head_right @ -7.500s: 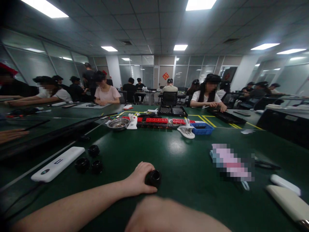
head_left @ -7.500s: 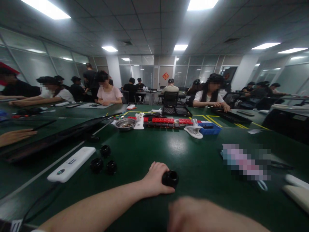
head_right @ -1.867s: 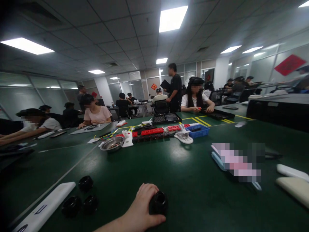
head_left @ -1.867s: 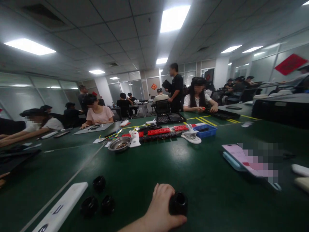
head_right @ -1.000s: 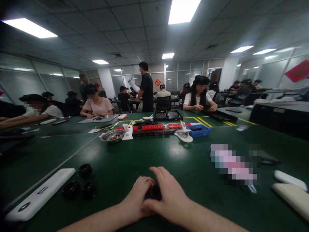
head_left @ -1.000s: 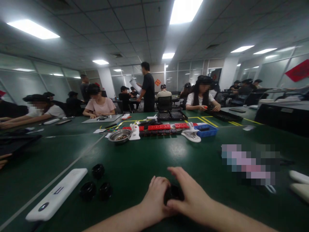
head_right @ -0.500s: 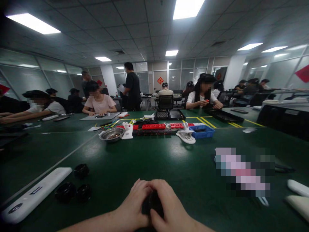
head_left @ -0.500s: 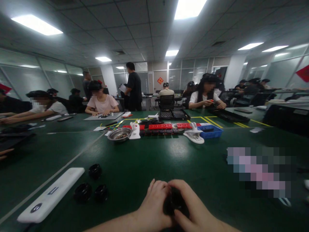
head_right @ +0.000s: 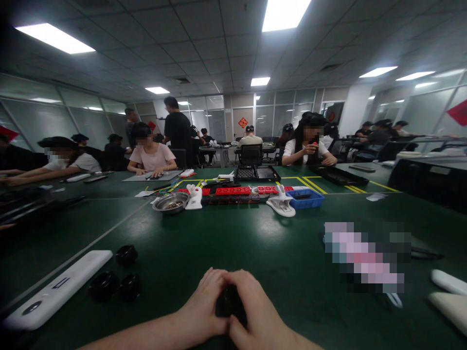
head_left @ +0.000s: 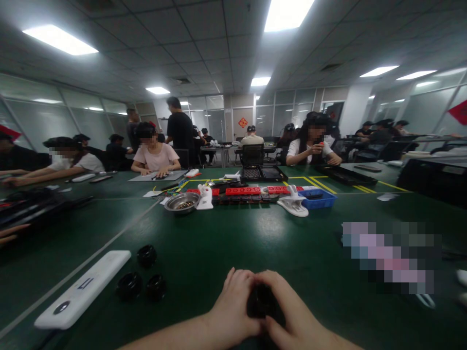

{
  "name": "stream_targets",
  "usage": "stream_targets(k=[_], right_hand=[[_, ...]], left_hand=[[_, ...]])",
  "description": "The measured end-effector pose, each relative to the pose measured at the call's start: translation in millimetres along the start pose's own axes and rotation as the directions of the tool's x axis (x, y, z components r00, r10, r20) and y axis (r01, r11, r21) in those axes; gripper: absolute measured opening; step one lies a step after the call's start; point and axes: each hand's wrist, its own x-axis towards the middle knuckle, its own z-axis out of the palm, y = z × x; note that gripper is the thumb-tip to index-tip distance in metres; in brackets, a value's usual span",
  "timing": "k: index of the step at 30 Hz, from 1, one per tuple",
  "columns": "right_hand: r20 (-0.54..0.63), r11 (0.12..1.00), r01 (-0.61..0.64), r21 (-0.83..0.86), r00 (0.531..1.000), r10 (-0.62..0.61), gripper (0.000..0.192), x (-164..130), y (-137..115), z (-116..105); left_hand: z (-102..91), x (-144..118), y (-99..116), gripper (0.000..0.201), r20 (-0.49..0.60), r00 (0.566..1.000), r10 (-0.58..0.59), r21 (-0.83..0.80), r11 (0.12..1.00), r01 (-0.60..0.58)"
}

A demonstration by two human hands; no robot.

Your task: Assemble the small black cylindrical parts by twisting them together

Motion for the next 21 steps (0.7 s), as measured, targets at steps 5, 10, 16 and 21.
stream_targets(k=[5,10,16,21], right_hand=[[-0.082,0.987,-0.153,-0.056,0.986,0.148,0.047,1.6,2.8,2.8],[-0.023,0.992,-0.123,-0.012,0.992,0.123,0.045,-1.0,6.8,3.3],[-0.027,0.995,-0.097,-0.031,0.995,0.097,0.053,0.1,2.9,1.3],[-0.083,0.978,-0.198,-0.059,0.978,0.193,0.044,0.0,12.0,4.9]], left_hand=[[0.7,-0.1,0.7,0.051,-0.011,1.000,-0.014,0.020,1.000,0.014],[0.4,-1.0,-0.2,0.054,-0.006,1.000,-0.004,0.000,1.000,0.004],[-1.4,0.6,0.4,0.052,-0.022,1.000,-0.013,-0.002,1.000,0.013],[-1.0,-0.3,1.2,0.047,-0.027,1.000,-0.010,-0.001,1.000,0.010]])
